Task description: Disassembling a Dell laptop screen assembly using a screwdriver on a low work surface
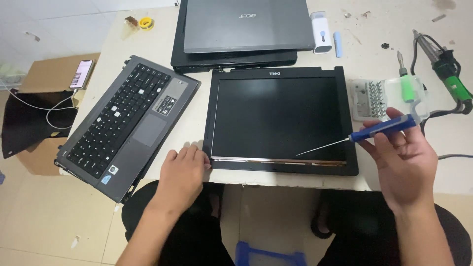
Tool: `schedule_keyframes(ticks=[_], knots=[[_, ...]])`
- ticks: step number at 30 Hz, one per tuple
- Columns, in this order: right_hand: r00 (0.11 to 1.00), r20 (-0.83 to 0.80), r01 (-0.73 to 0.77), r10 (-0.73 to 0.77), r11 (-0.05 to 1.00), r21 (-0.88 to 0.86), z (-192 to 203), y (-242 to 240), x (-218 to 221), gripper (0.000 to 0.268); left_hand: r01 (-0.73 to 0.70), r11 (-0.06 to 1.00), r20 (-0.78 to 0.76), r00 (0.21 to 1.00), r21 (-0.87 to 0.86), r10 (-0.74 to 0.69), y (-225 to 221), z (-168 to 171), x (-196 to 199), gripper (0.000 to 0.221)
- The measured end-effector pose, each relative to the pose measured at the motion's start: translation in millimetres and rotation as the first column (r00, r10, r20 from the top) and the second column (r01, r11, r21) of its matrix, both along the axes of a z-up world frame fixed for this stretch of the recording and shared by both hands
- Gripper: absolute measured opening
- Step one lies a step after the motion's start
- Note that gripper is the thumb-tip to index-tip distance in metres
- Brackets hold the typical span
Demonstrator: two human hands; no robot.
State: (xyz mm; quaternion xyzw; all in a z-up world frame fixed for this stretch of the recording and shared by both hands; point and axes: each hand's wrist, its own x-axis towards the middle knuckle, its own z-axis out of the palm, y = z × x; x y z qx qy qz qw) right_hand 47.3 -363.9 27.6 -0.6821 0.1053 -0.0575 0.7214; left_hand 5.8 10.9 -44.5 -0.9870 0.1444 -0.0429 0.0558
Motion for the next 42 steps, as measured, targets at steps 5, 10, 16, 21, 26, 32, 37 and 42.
schedule_keyframes(ticks=[5,10,16,21,26,32,37,42], knots=[[0.998,-0.041,0.041,-0.04,0.999,0.033,5.5,2.3,0.6,0.044,-0.163,0.987,0.056,0.985,-0.003,0.163,-16.3,-8.4,-7.4,0.012],[0.997,-0.062,0.038,-0.034,0.997,0.066,-1.6,-0.7,0.1,0.046,-0.324,0.943,0.044,0.944,-0.076,0.328,-26.6,-15.2,-12.9,0.015],[0.995,-0.09,0.04,-0.032,0.995,0.089,-1.7,2.3,-1.1,0.047,-0.364,0.931,0.258,0.902,0.032,0.345,-40.7,-17.5,-14.4,0.027],[0.992,-0.115,0.081,-0.059,0.978,0.192,-9.5,-0.6,-0.6,0.049,-0.466,0.881,0.241,0.867,0.084,0.435,-48.9,-19.0,-12.2,0.028],[0.998,-0.044,0.048,-0.039,0.969,0.241,-27.1,-11.5,1.1,0.051,-0.476,0.874,0.244,0.863,0.096,0.443,-49.5,-18.7,-11.8,0.027],[0.996,-0.066,0.072,-0.06,0.977,0.2,-18.0,-7.3,-2.3,0.052,-0.419,0.907,0.376,0.849,0.05,0.371,-48.7,-6.6,-11.7,0.033],[0.997,-0.072,0.037,-0.024,0.983,0.182,-25.8,1.3,-4.3,0.062,-0.41,0.859,0.124,0.878,-0.306,0.463,-26.6,5.5,-21.6,0.029],[0.994,0.034,-0.107,0.106,0.993,0.048,-19.0,50.9,-11.6,0.044,-0.285,0.645,-0.172,0.957,-0.709,0.233,-13.0,28.7,-27.6,0.033]])
